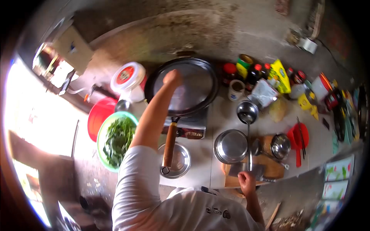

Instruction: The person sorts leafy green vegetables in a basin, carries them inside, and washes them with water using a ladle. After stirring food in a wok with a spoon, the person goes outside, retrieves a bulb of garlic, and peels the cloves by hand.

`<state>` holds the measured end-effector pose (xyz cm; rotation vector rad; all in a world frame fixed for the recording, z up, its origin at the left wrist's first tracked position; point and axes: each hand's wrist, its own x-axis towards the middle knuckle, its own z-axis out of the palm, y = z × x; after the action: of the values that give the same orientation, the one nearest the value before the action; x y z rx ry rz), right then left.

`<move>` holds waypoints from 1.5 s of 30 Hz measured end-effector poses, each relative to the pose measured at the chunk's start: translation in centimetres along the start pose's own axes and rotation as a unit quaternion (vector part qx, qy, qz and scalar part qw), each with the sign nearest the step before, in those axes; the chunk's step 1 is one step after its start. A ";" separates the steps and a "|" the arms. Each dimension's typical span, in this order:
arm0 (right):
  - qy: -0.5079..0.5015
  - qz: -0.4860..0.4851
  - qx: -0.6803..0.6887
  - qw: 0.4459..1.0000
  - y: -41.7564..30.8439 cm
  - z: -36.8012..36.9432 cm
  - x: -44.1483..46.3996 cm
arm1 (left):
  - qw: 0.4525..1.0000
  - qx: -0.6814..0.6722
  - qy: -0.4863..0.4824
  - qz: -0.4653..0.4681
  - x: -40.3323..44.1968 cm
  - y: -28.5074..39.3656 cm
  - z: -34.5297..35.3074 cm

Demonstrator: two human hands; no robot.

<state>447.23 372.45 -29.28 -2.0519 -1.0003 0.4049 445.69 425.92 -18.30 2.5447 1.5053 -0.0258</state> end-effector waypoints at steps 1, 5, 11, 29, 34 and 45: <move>0.000 0.022 0.001 1.000 0.6 -0.1 -0.4 | 1.000 0.013 -0.014 0.014 0.7 -0.1 0.7; -0.002 0.062 0.024 0.998 2.6 0.0 -1.2 | 0.994 -0.018 0.088 0.059 6.9 -3.9 5.3; 0.006 0.021 0.014 1.000 1.0 -0.9 1.6 | 0.976 -0.150 0.125 0.093 -2.2 -10.6 -8.6; 0.040 -0.065 -0.102 0.992 -8.4 5.9 6.9 | 0.998 -0.043 0.033 -0.011 -22.2 -40.1 -13.6; 0.055 -0.025 -0.124 0.990 -7.4 6.3 6.4 | 0.996 -0.049 -0.027 -0.067 -22.4 -43.6 -7.7; 0.104 0.139 -0.311 0.934 3.4 2.3 3.4 | 0.983 0.028 -0.132 -0.124 -18.7 -44.6 2.2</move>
<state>449.84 374.96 -33.16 -2.7564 -0.7652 -0.0070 397.93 430.27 -25.13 2.2660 1.7181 -0.4260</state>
